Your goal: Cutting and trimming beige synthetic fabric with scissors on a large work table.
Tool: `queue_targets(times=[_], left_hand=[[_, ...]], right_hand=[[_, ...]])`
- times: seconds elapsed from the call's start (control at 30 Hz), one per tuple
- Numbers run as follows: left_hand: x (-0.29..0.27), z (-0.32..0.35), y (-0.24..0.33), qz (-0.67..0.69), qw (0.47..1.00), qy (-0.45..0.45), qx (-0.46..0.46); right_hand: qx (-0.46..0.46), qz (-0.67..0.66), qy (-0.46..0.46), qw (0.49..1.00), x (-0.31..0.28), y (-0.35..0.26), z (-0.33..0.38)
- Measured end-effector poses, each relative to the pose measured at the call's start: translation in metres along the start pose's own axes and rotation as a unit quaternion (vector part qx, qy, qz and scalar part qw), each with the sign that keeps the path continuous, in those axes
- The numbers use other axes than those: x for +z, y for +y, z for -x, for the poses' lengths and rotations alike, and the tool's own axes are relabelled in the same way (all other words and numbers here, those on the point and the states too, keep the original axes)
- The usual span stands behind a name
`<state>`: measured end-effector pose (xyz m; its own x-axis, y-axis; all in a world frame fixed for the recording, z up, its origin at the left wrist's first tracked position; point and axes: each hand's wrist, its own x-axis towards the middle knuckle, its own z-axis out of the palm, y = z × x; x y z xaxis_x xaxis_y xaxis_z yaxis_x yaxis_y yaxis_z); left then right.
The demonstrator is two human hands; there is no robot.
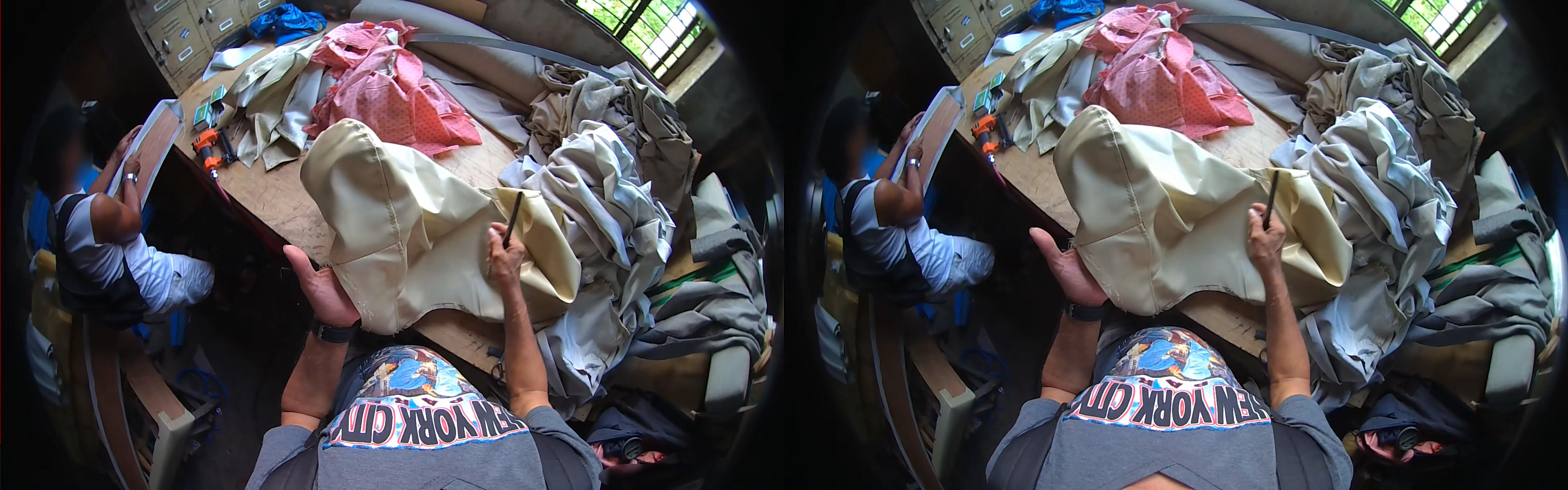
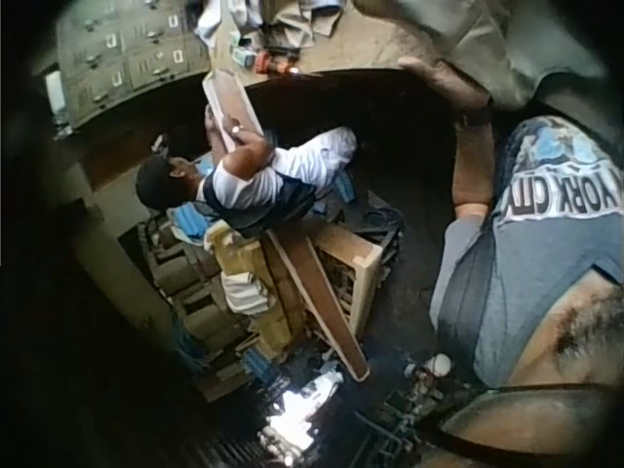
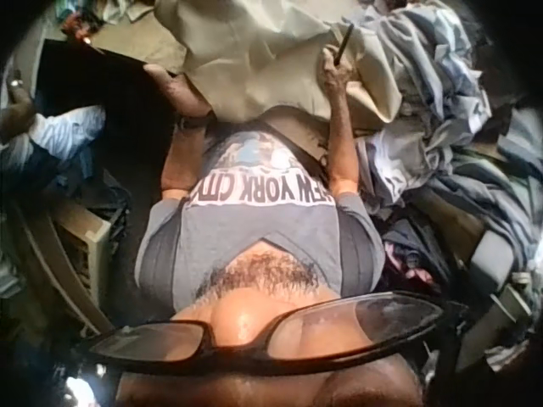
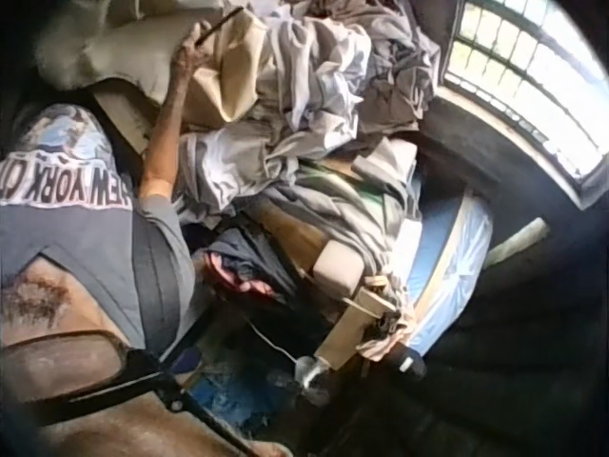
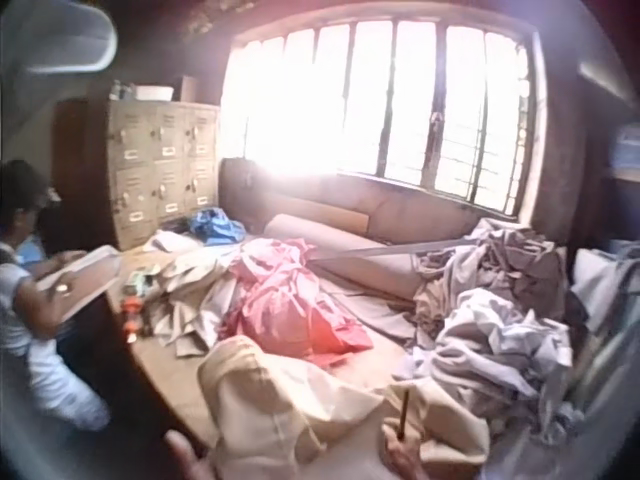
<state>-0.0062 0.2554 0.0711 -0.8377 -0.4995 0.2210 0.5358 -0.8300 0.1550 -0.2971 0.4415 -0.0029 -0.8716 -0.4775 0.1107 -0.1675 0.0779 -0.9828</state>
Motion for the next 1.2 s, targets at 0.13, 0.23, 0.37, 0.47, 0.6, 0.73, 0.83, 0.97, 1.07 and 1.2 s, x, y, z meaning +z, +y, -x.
queue_targets(times=[0.13, 0.23, 0.37, 0.47, 0.6, 0.73, 0.83, 0.97, 1.07, 1.2], left_hand=[[0.003, -0.011, -0.013, -0.002, 0.995, 0.096, 0.021], [0.008, -0.012, -0.02, -0.088, 0.991, 0.101, 0.003], [0.001, -0.01, -0.023, -0.076, 0.993, 0.094, 0.011], [0.002, -0.006, -0.027, -0.078, 0.991, 0.106, 0.028], [0.003, 0.001, -0.029, -0.122, 0.979, 0.15, 0.069], [0.004, -0.001, -0.002, -0.131, 0.968, 0.186, 0.107], [-0.027, 0.01, 0.052, -0.271, 0.918, 0.23, 0.176], [-0.118, 0.061, 0.082, -0.266, 0.91, 0.273, 0.165], [-0.125, 0.095, 0.062, -0.195, 0.918, 0.312, 0.147], [-0.145, 0.112, 0.064, -0.354, 0.854, 0.369, 0.091]], right_hand=[[-0.039, -0.029, -0.067, 0.997, 0.024, -0.05, 0.056], [-0.004, -0.104, -0.09, 0.991, 0.043, -0.093, 0.079], [-0.019, -0.102, -0.17, 0.98, 0.051, -0.103, 0.097], [-0.125, -0.032, -0.187, 0.974, 0.059, -0.113, 0.112], [-0.123, 0.0, -0.221, 0.967, 0.063, -0.113, 0.136], [-0.072, 0.04, -0.197, 0.977, 0.06, -0.052, 0.136], [0.055, 0.099, -0.171, 0.979, 0.037, -0.018, 0.131], [0.03, 0.131, -0.17, 0.976, 0.025, -0.013, 0.117], [-0.012, 0.185, -0.107, 0.977, 0.023, -0.029, 0.086], [-0.054, 0.296, -0.126, 0.945, 0.05, -0.04, 0.03]])
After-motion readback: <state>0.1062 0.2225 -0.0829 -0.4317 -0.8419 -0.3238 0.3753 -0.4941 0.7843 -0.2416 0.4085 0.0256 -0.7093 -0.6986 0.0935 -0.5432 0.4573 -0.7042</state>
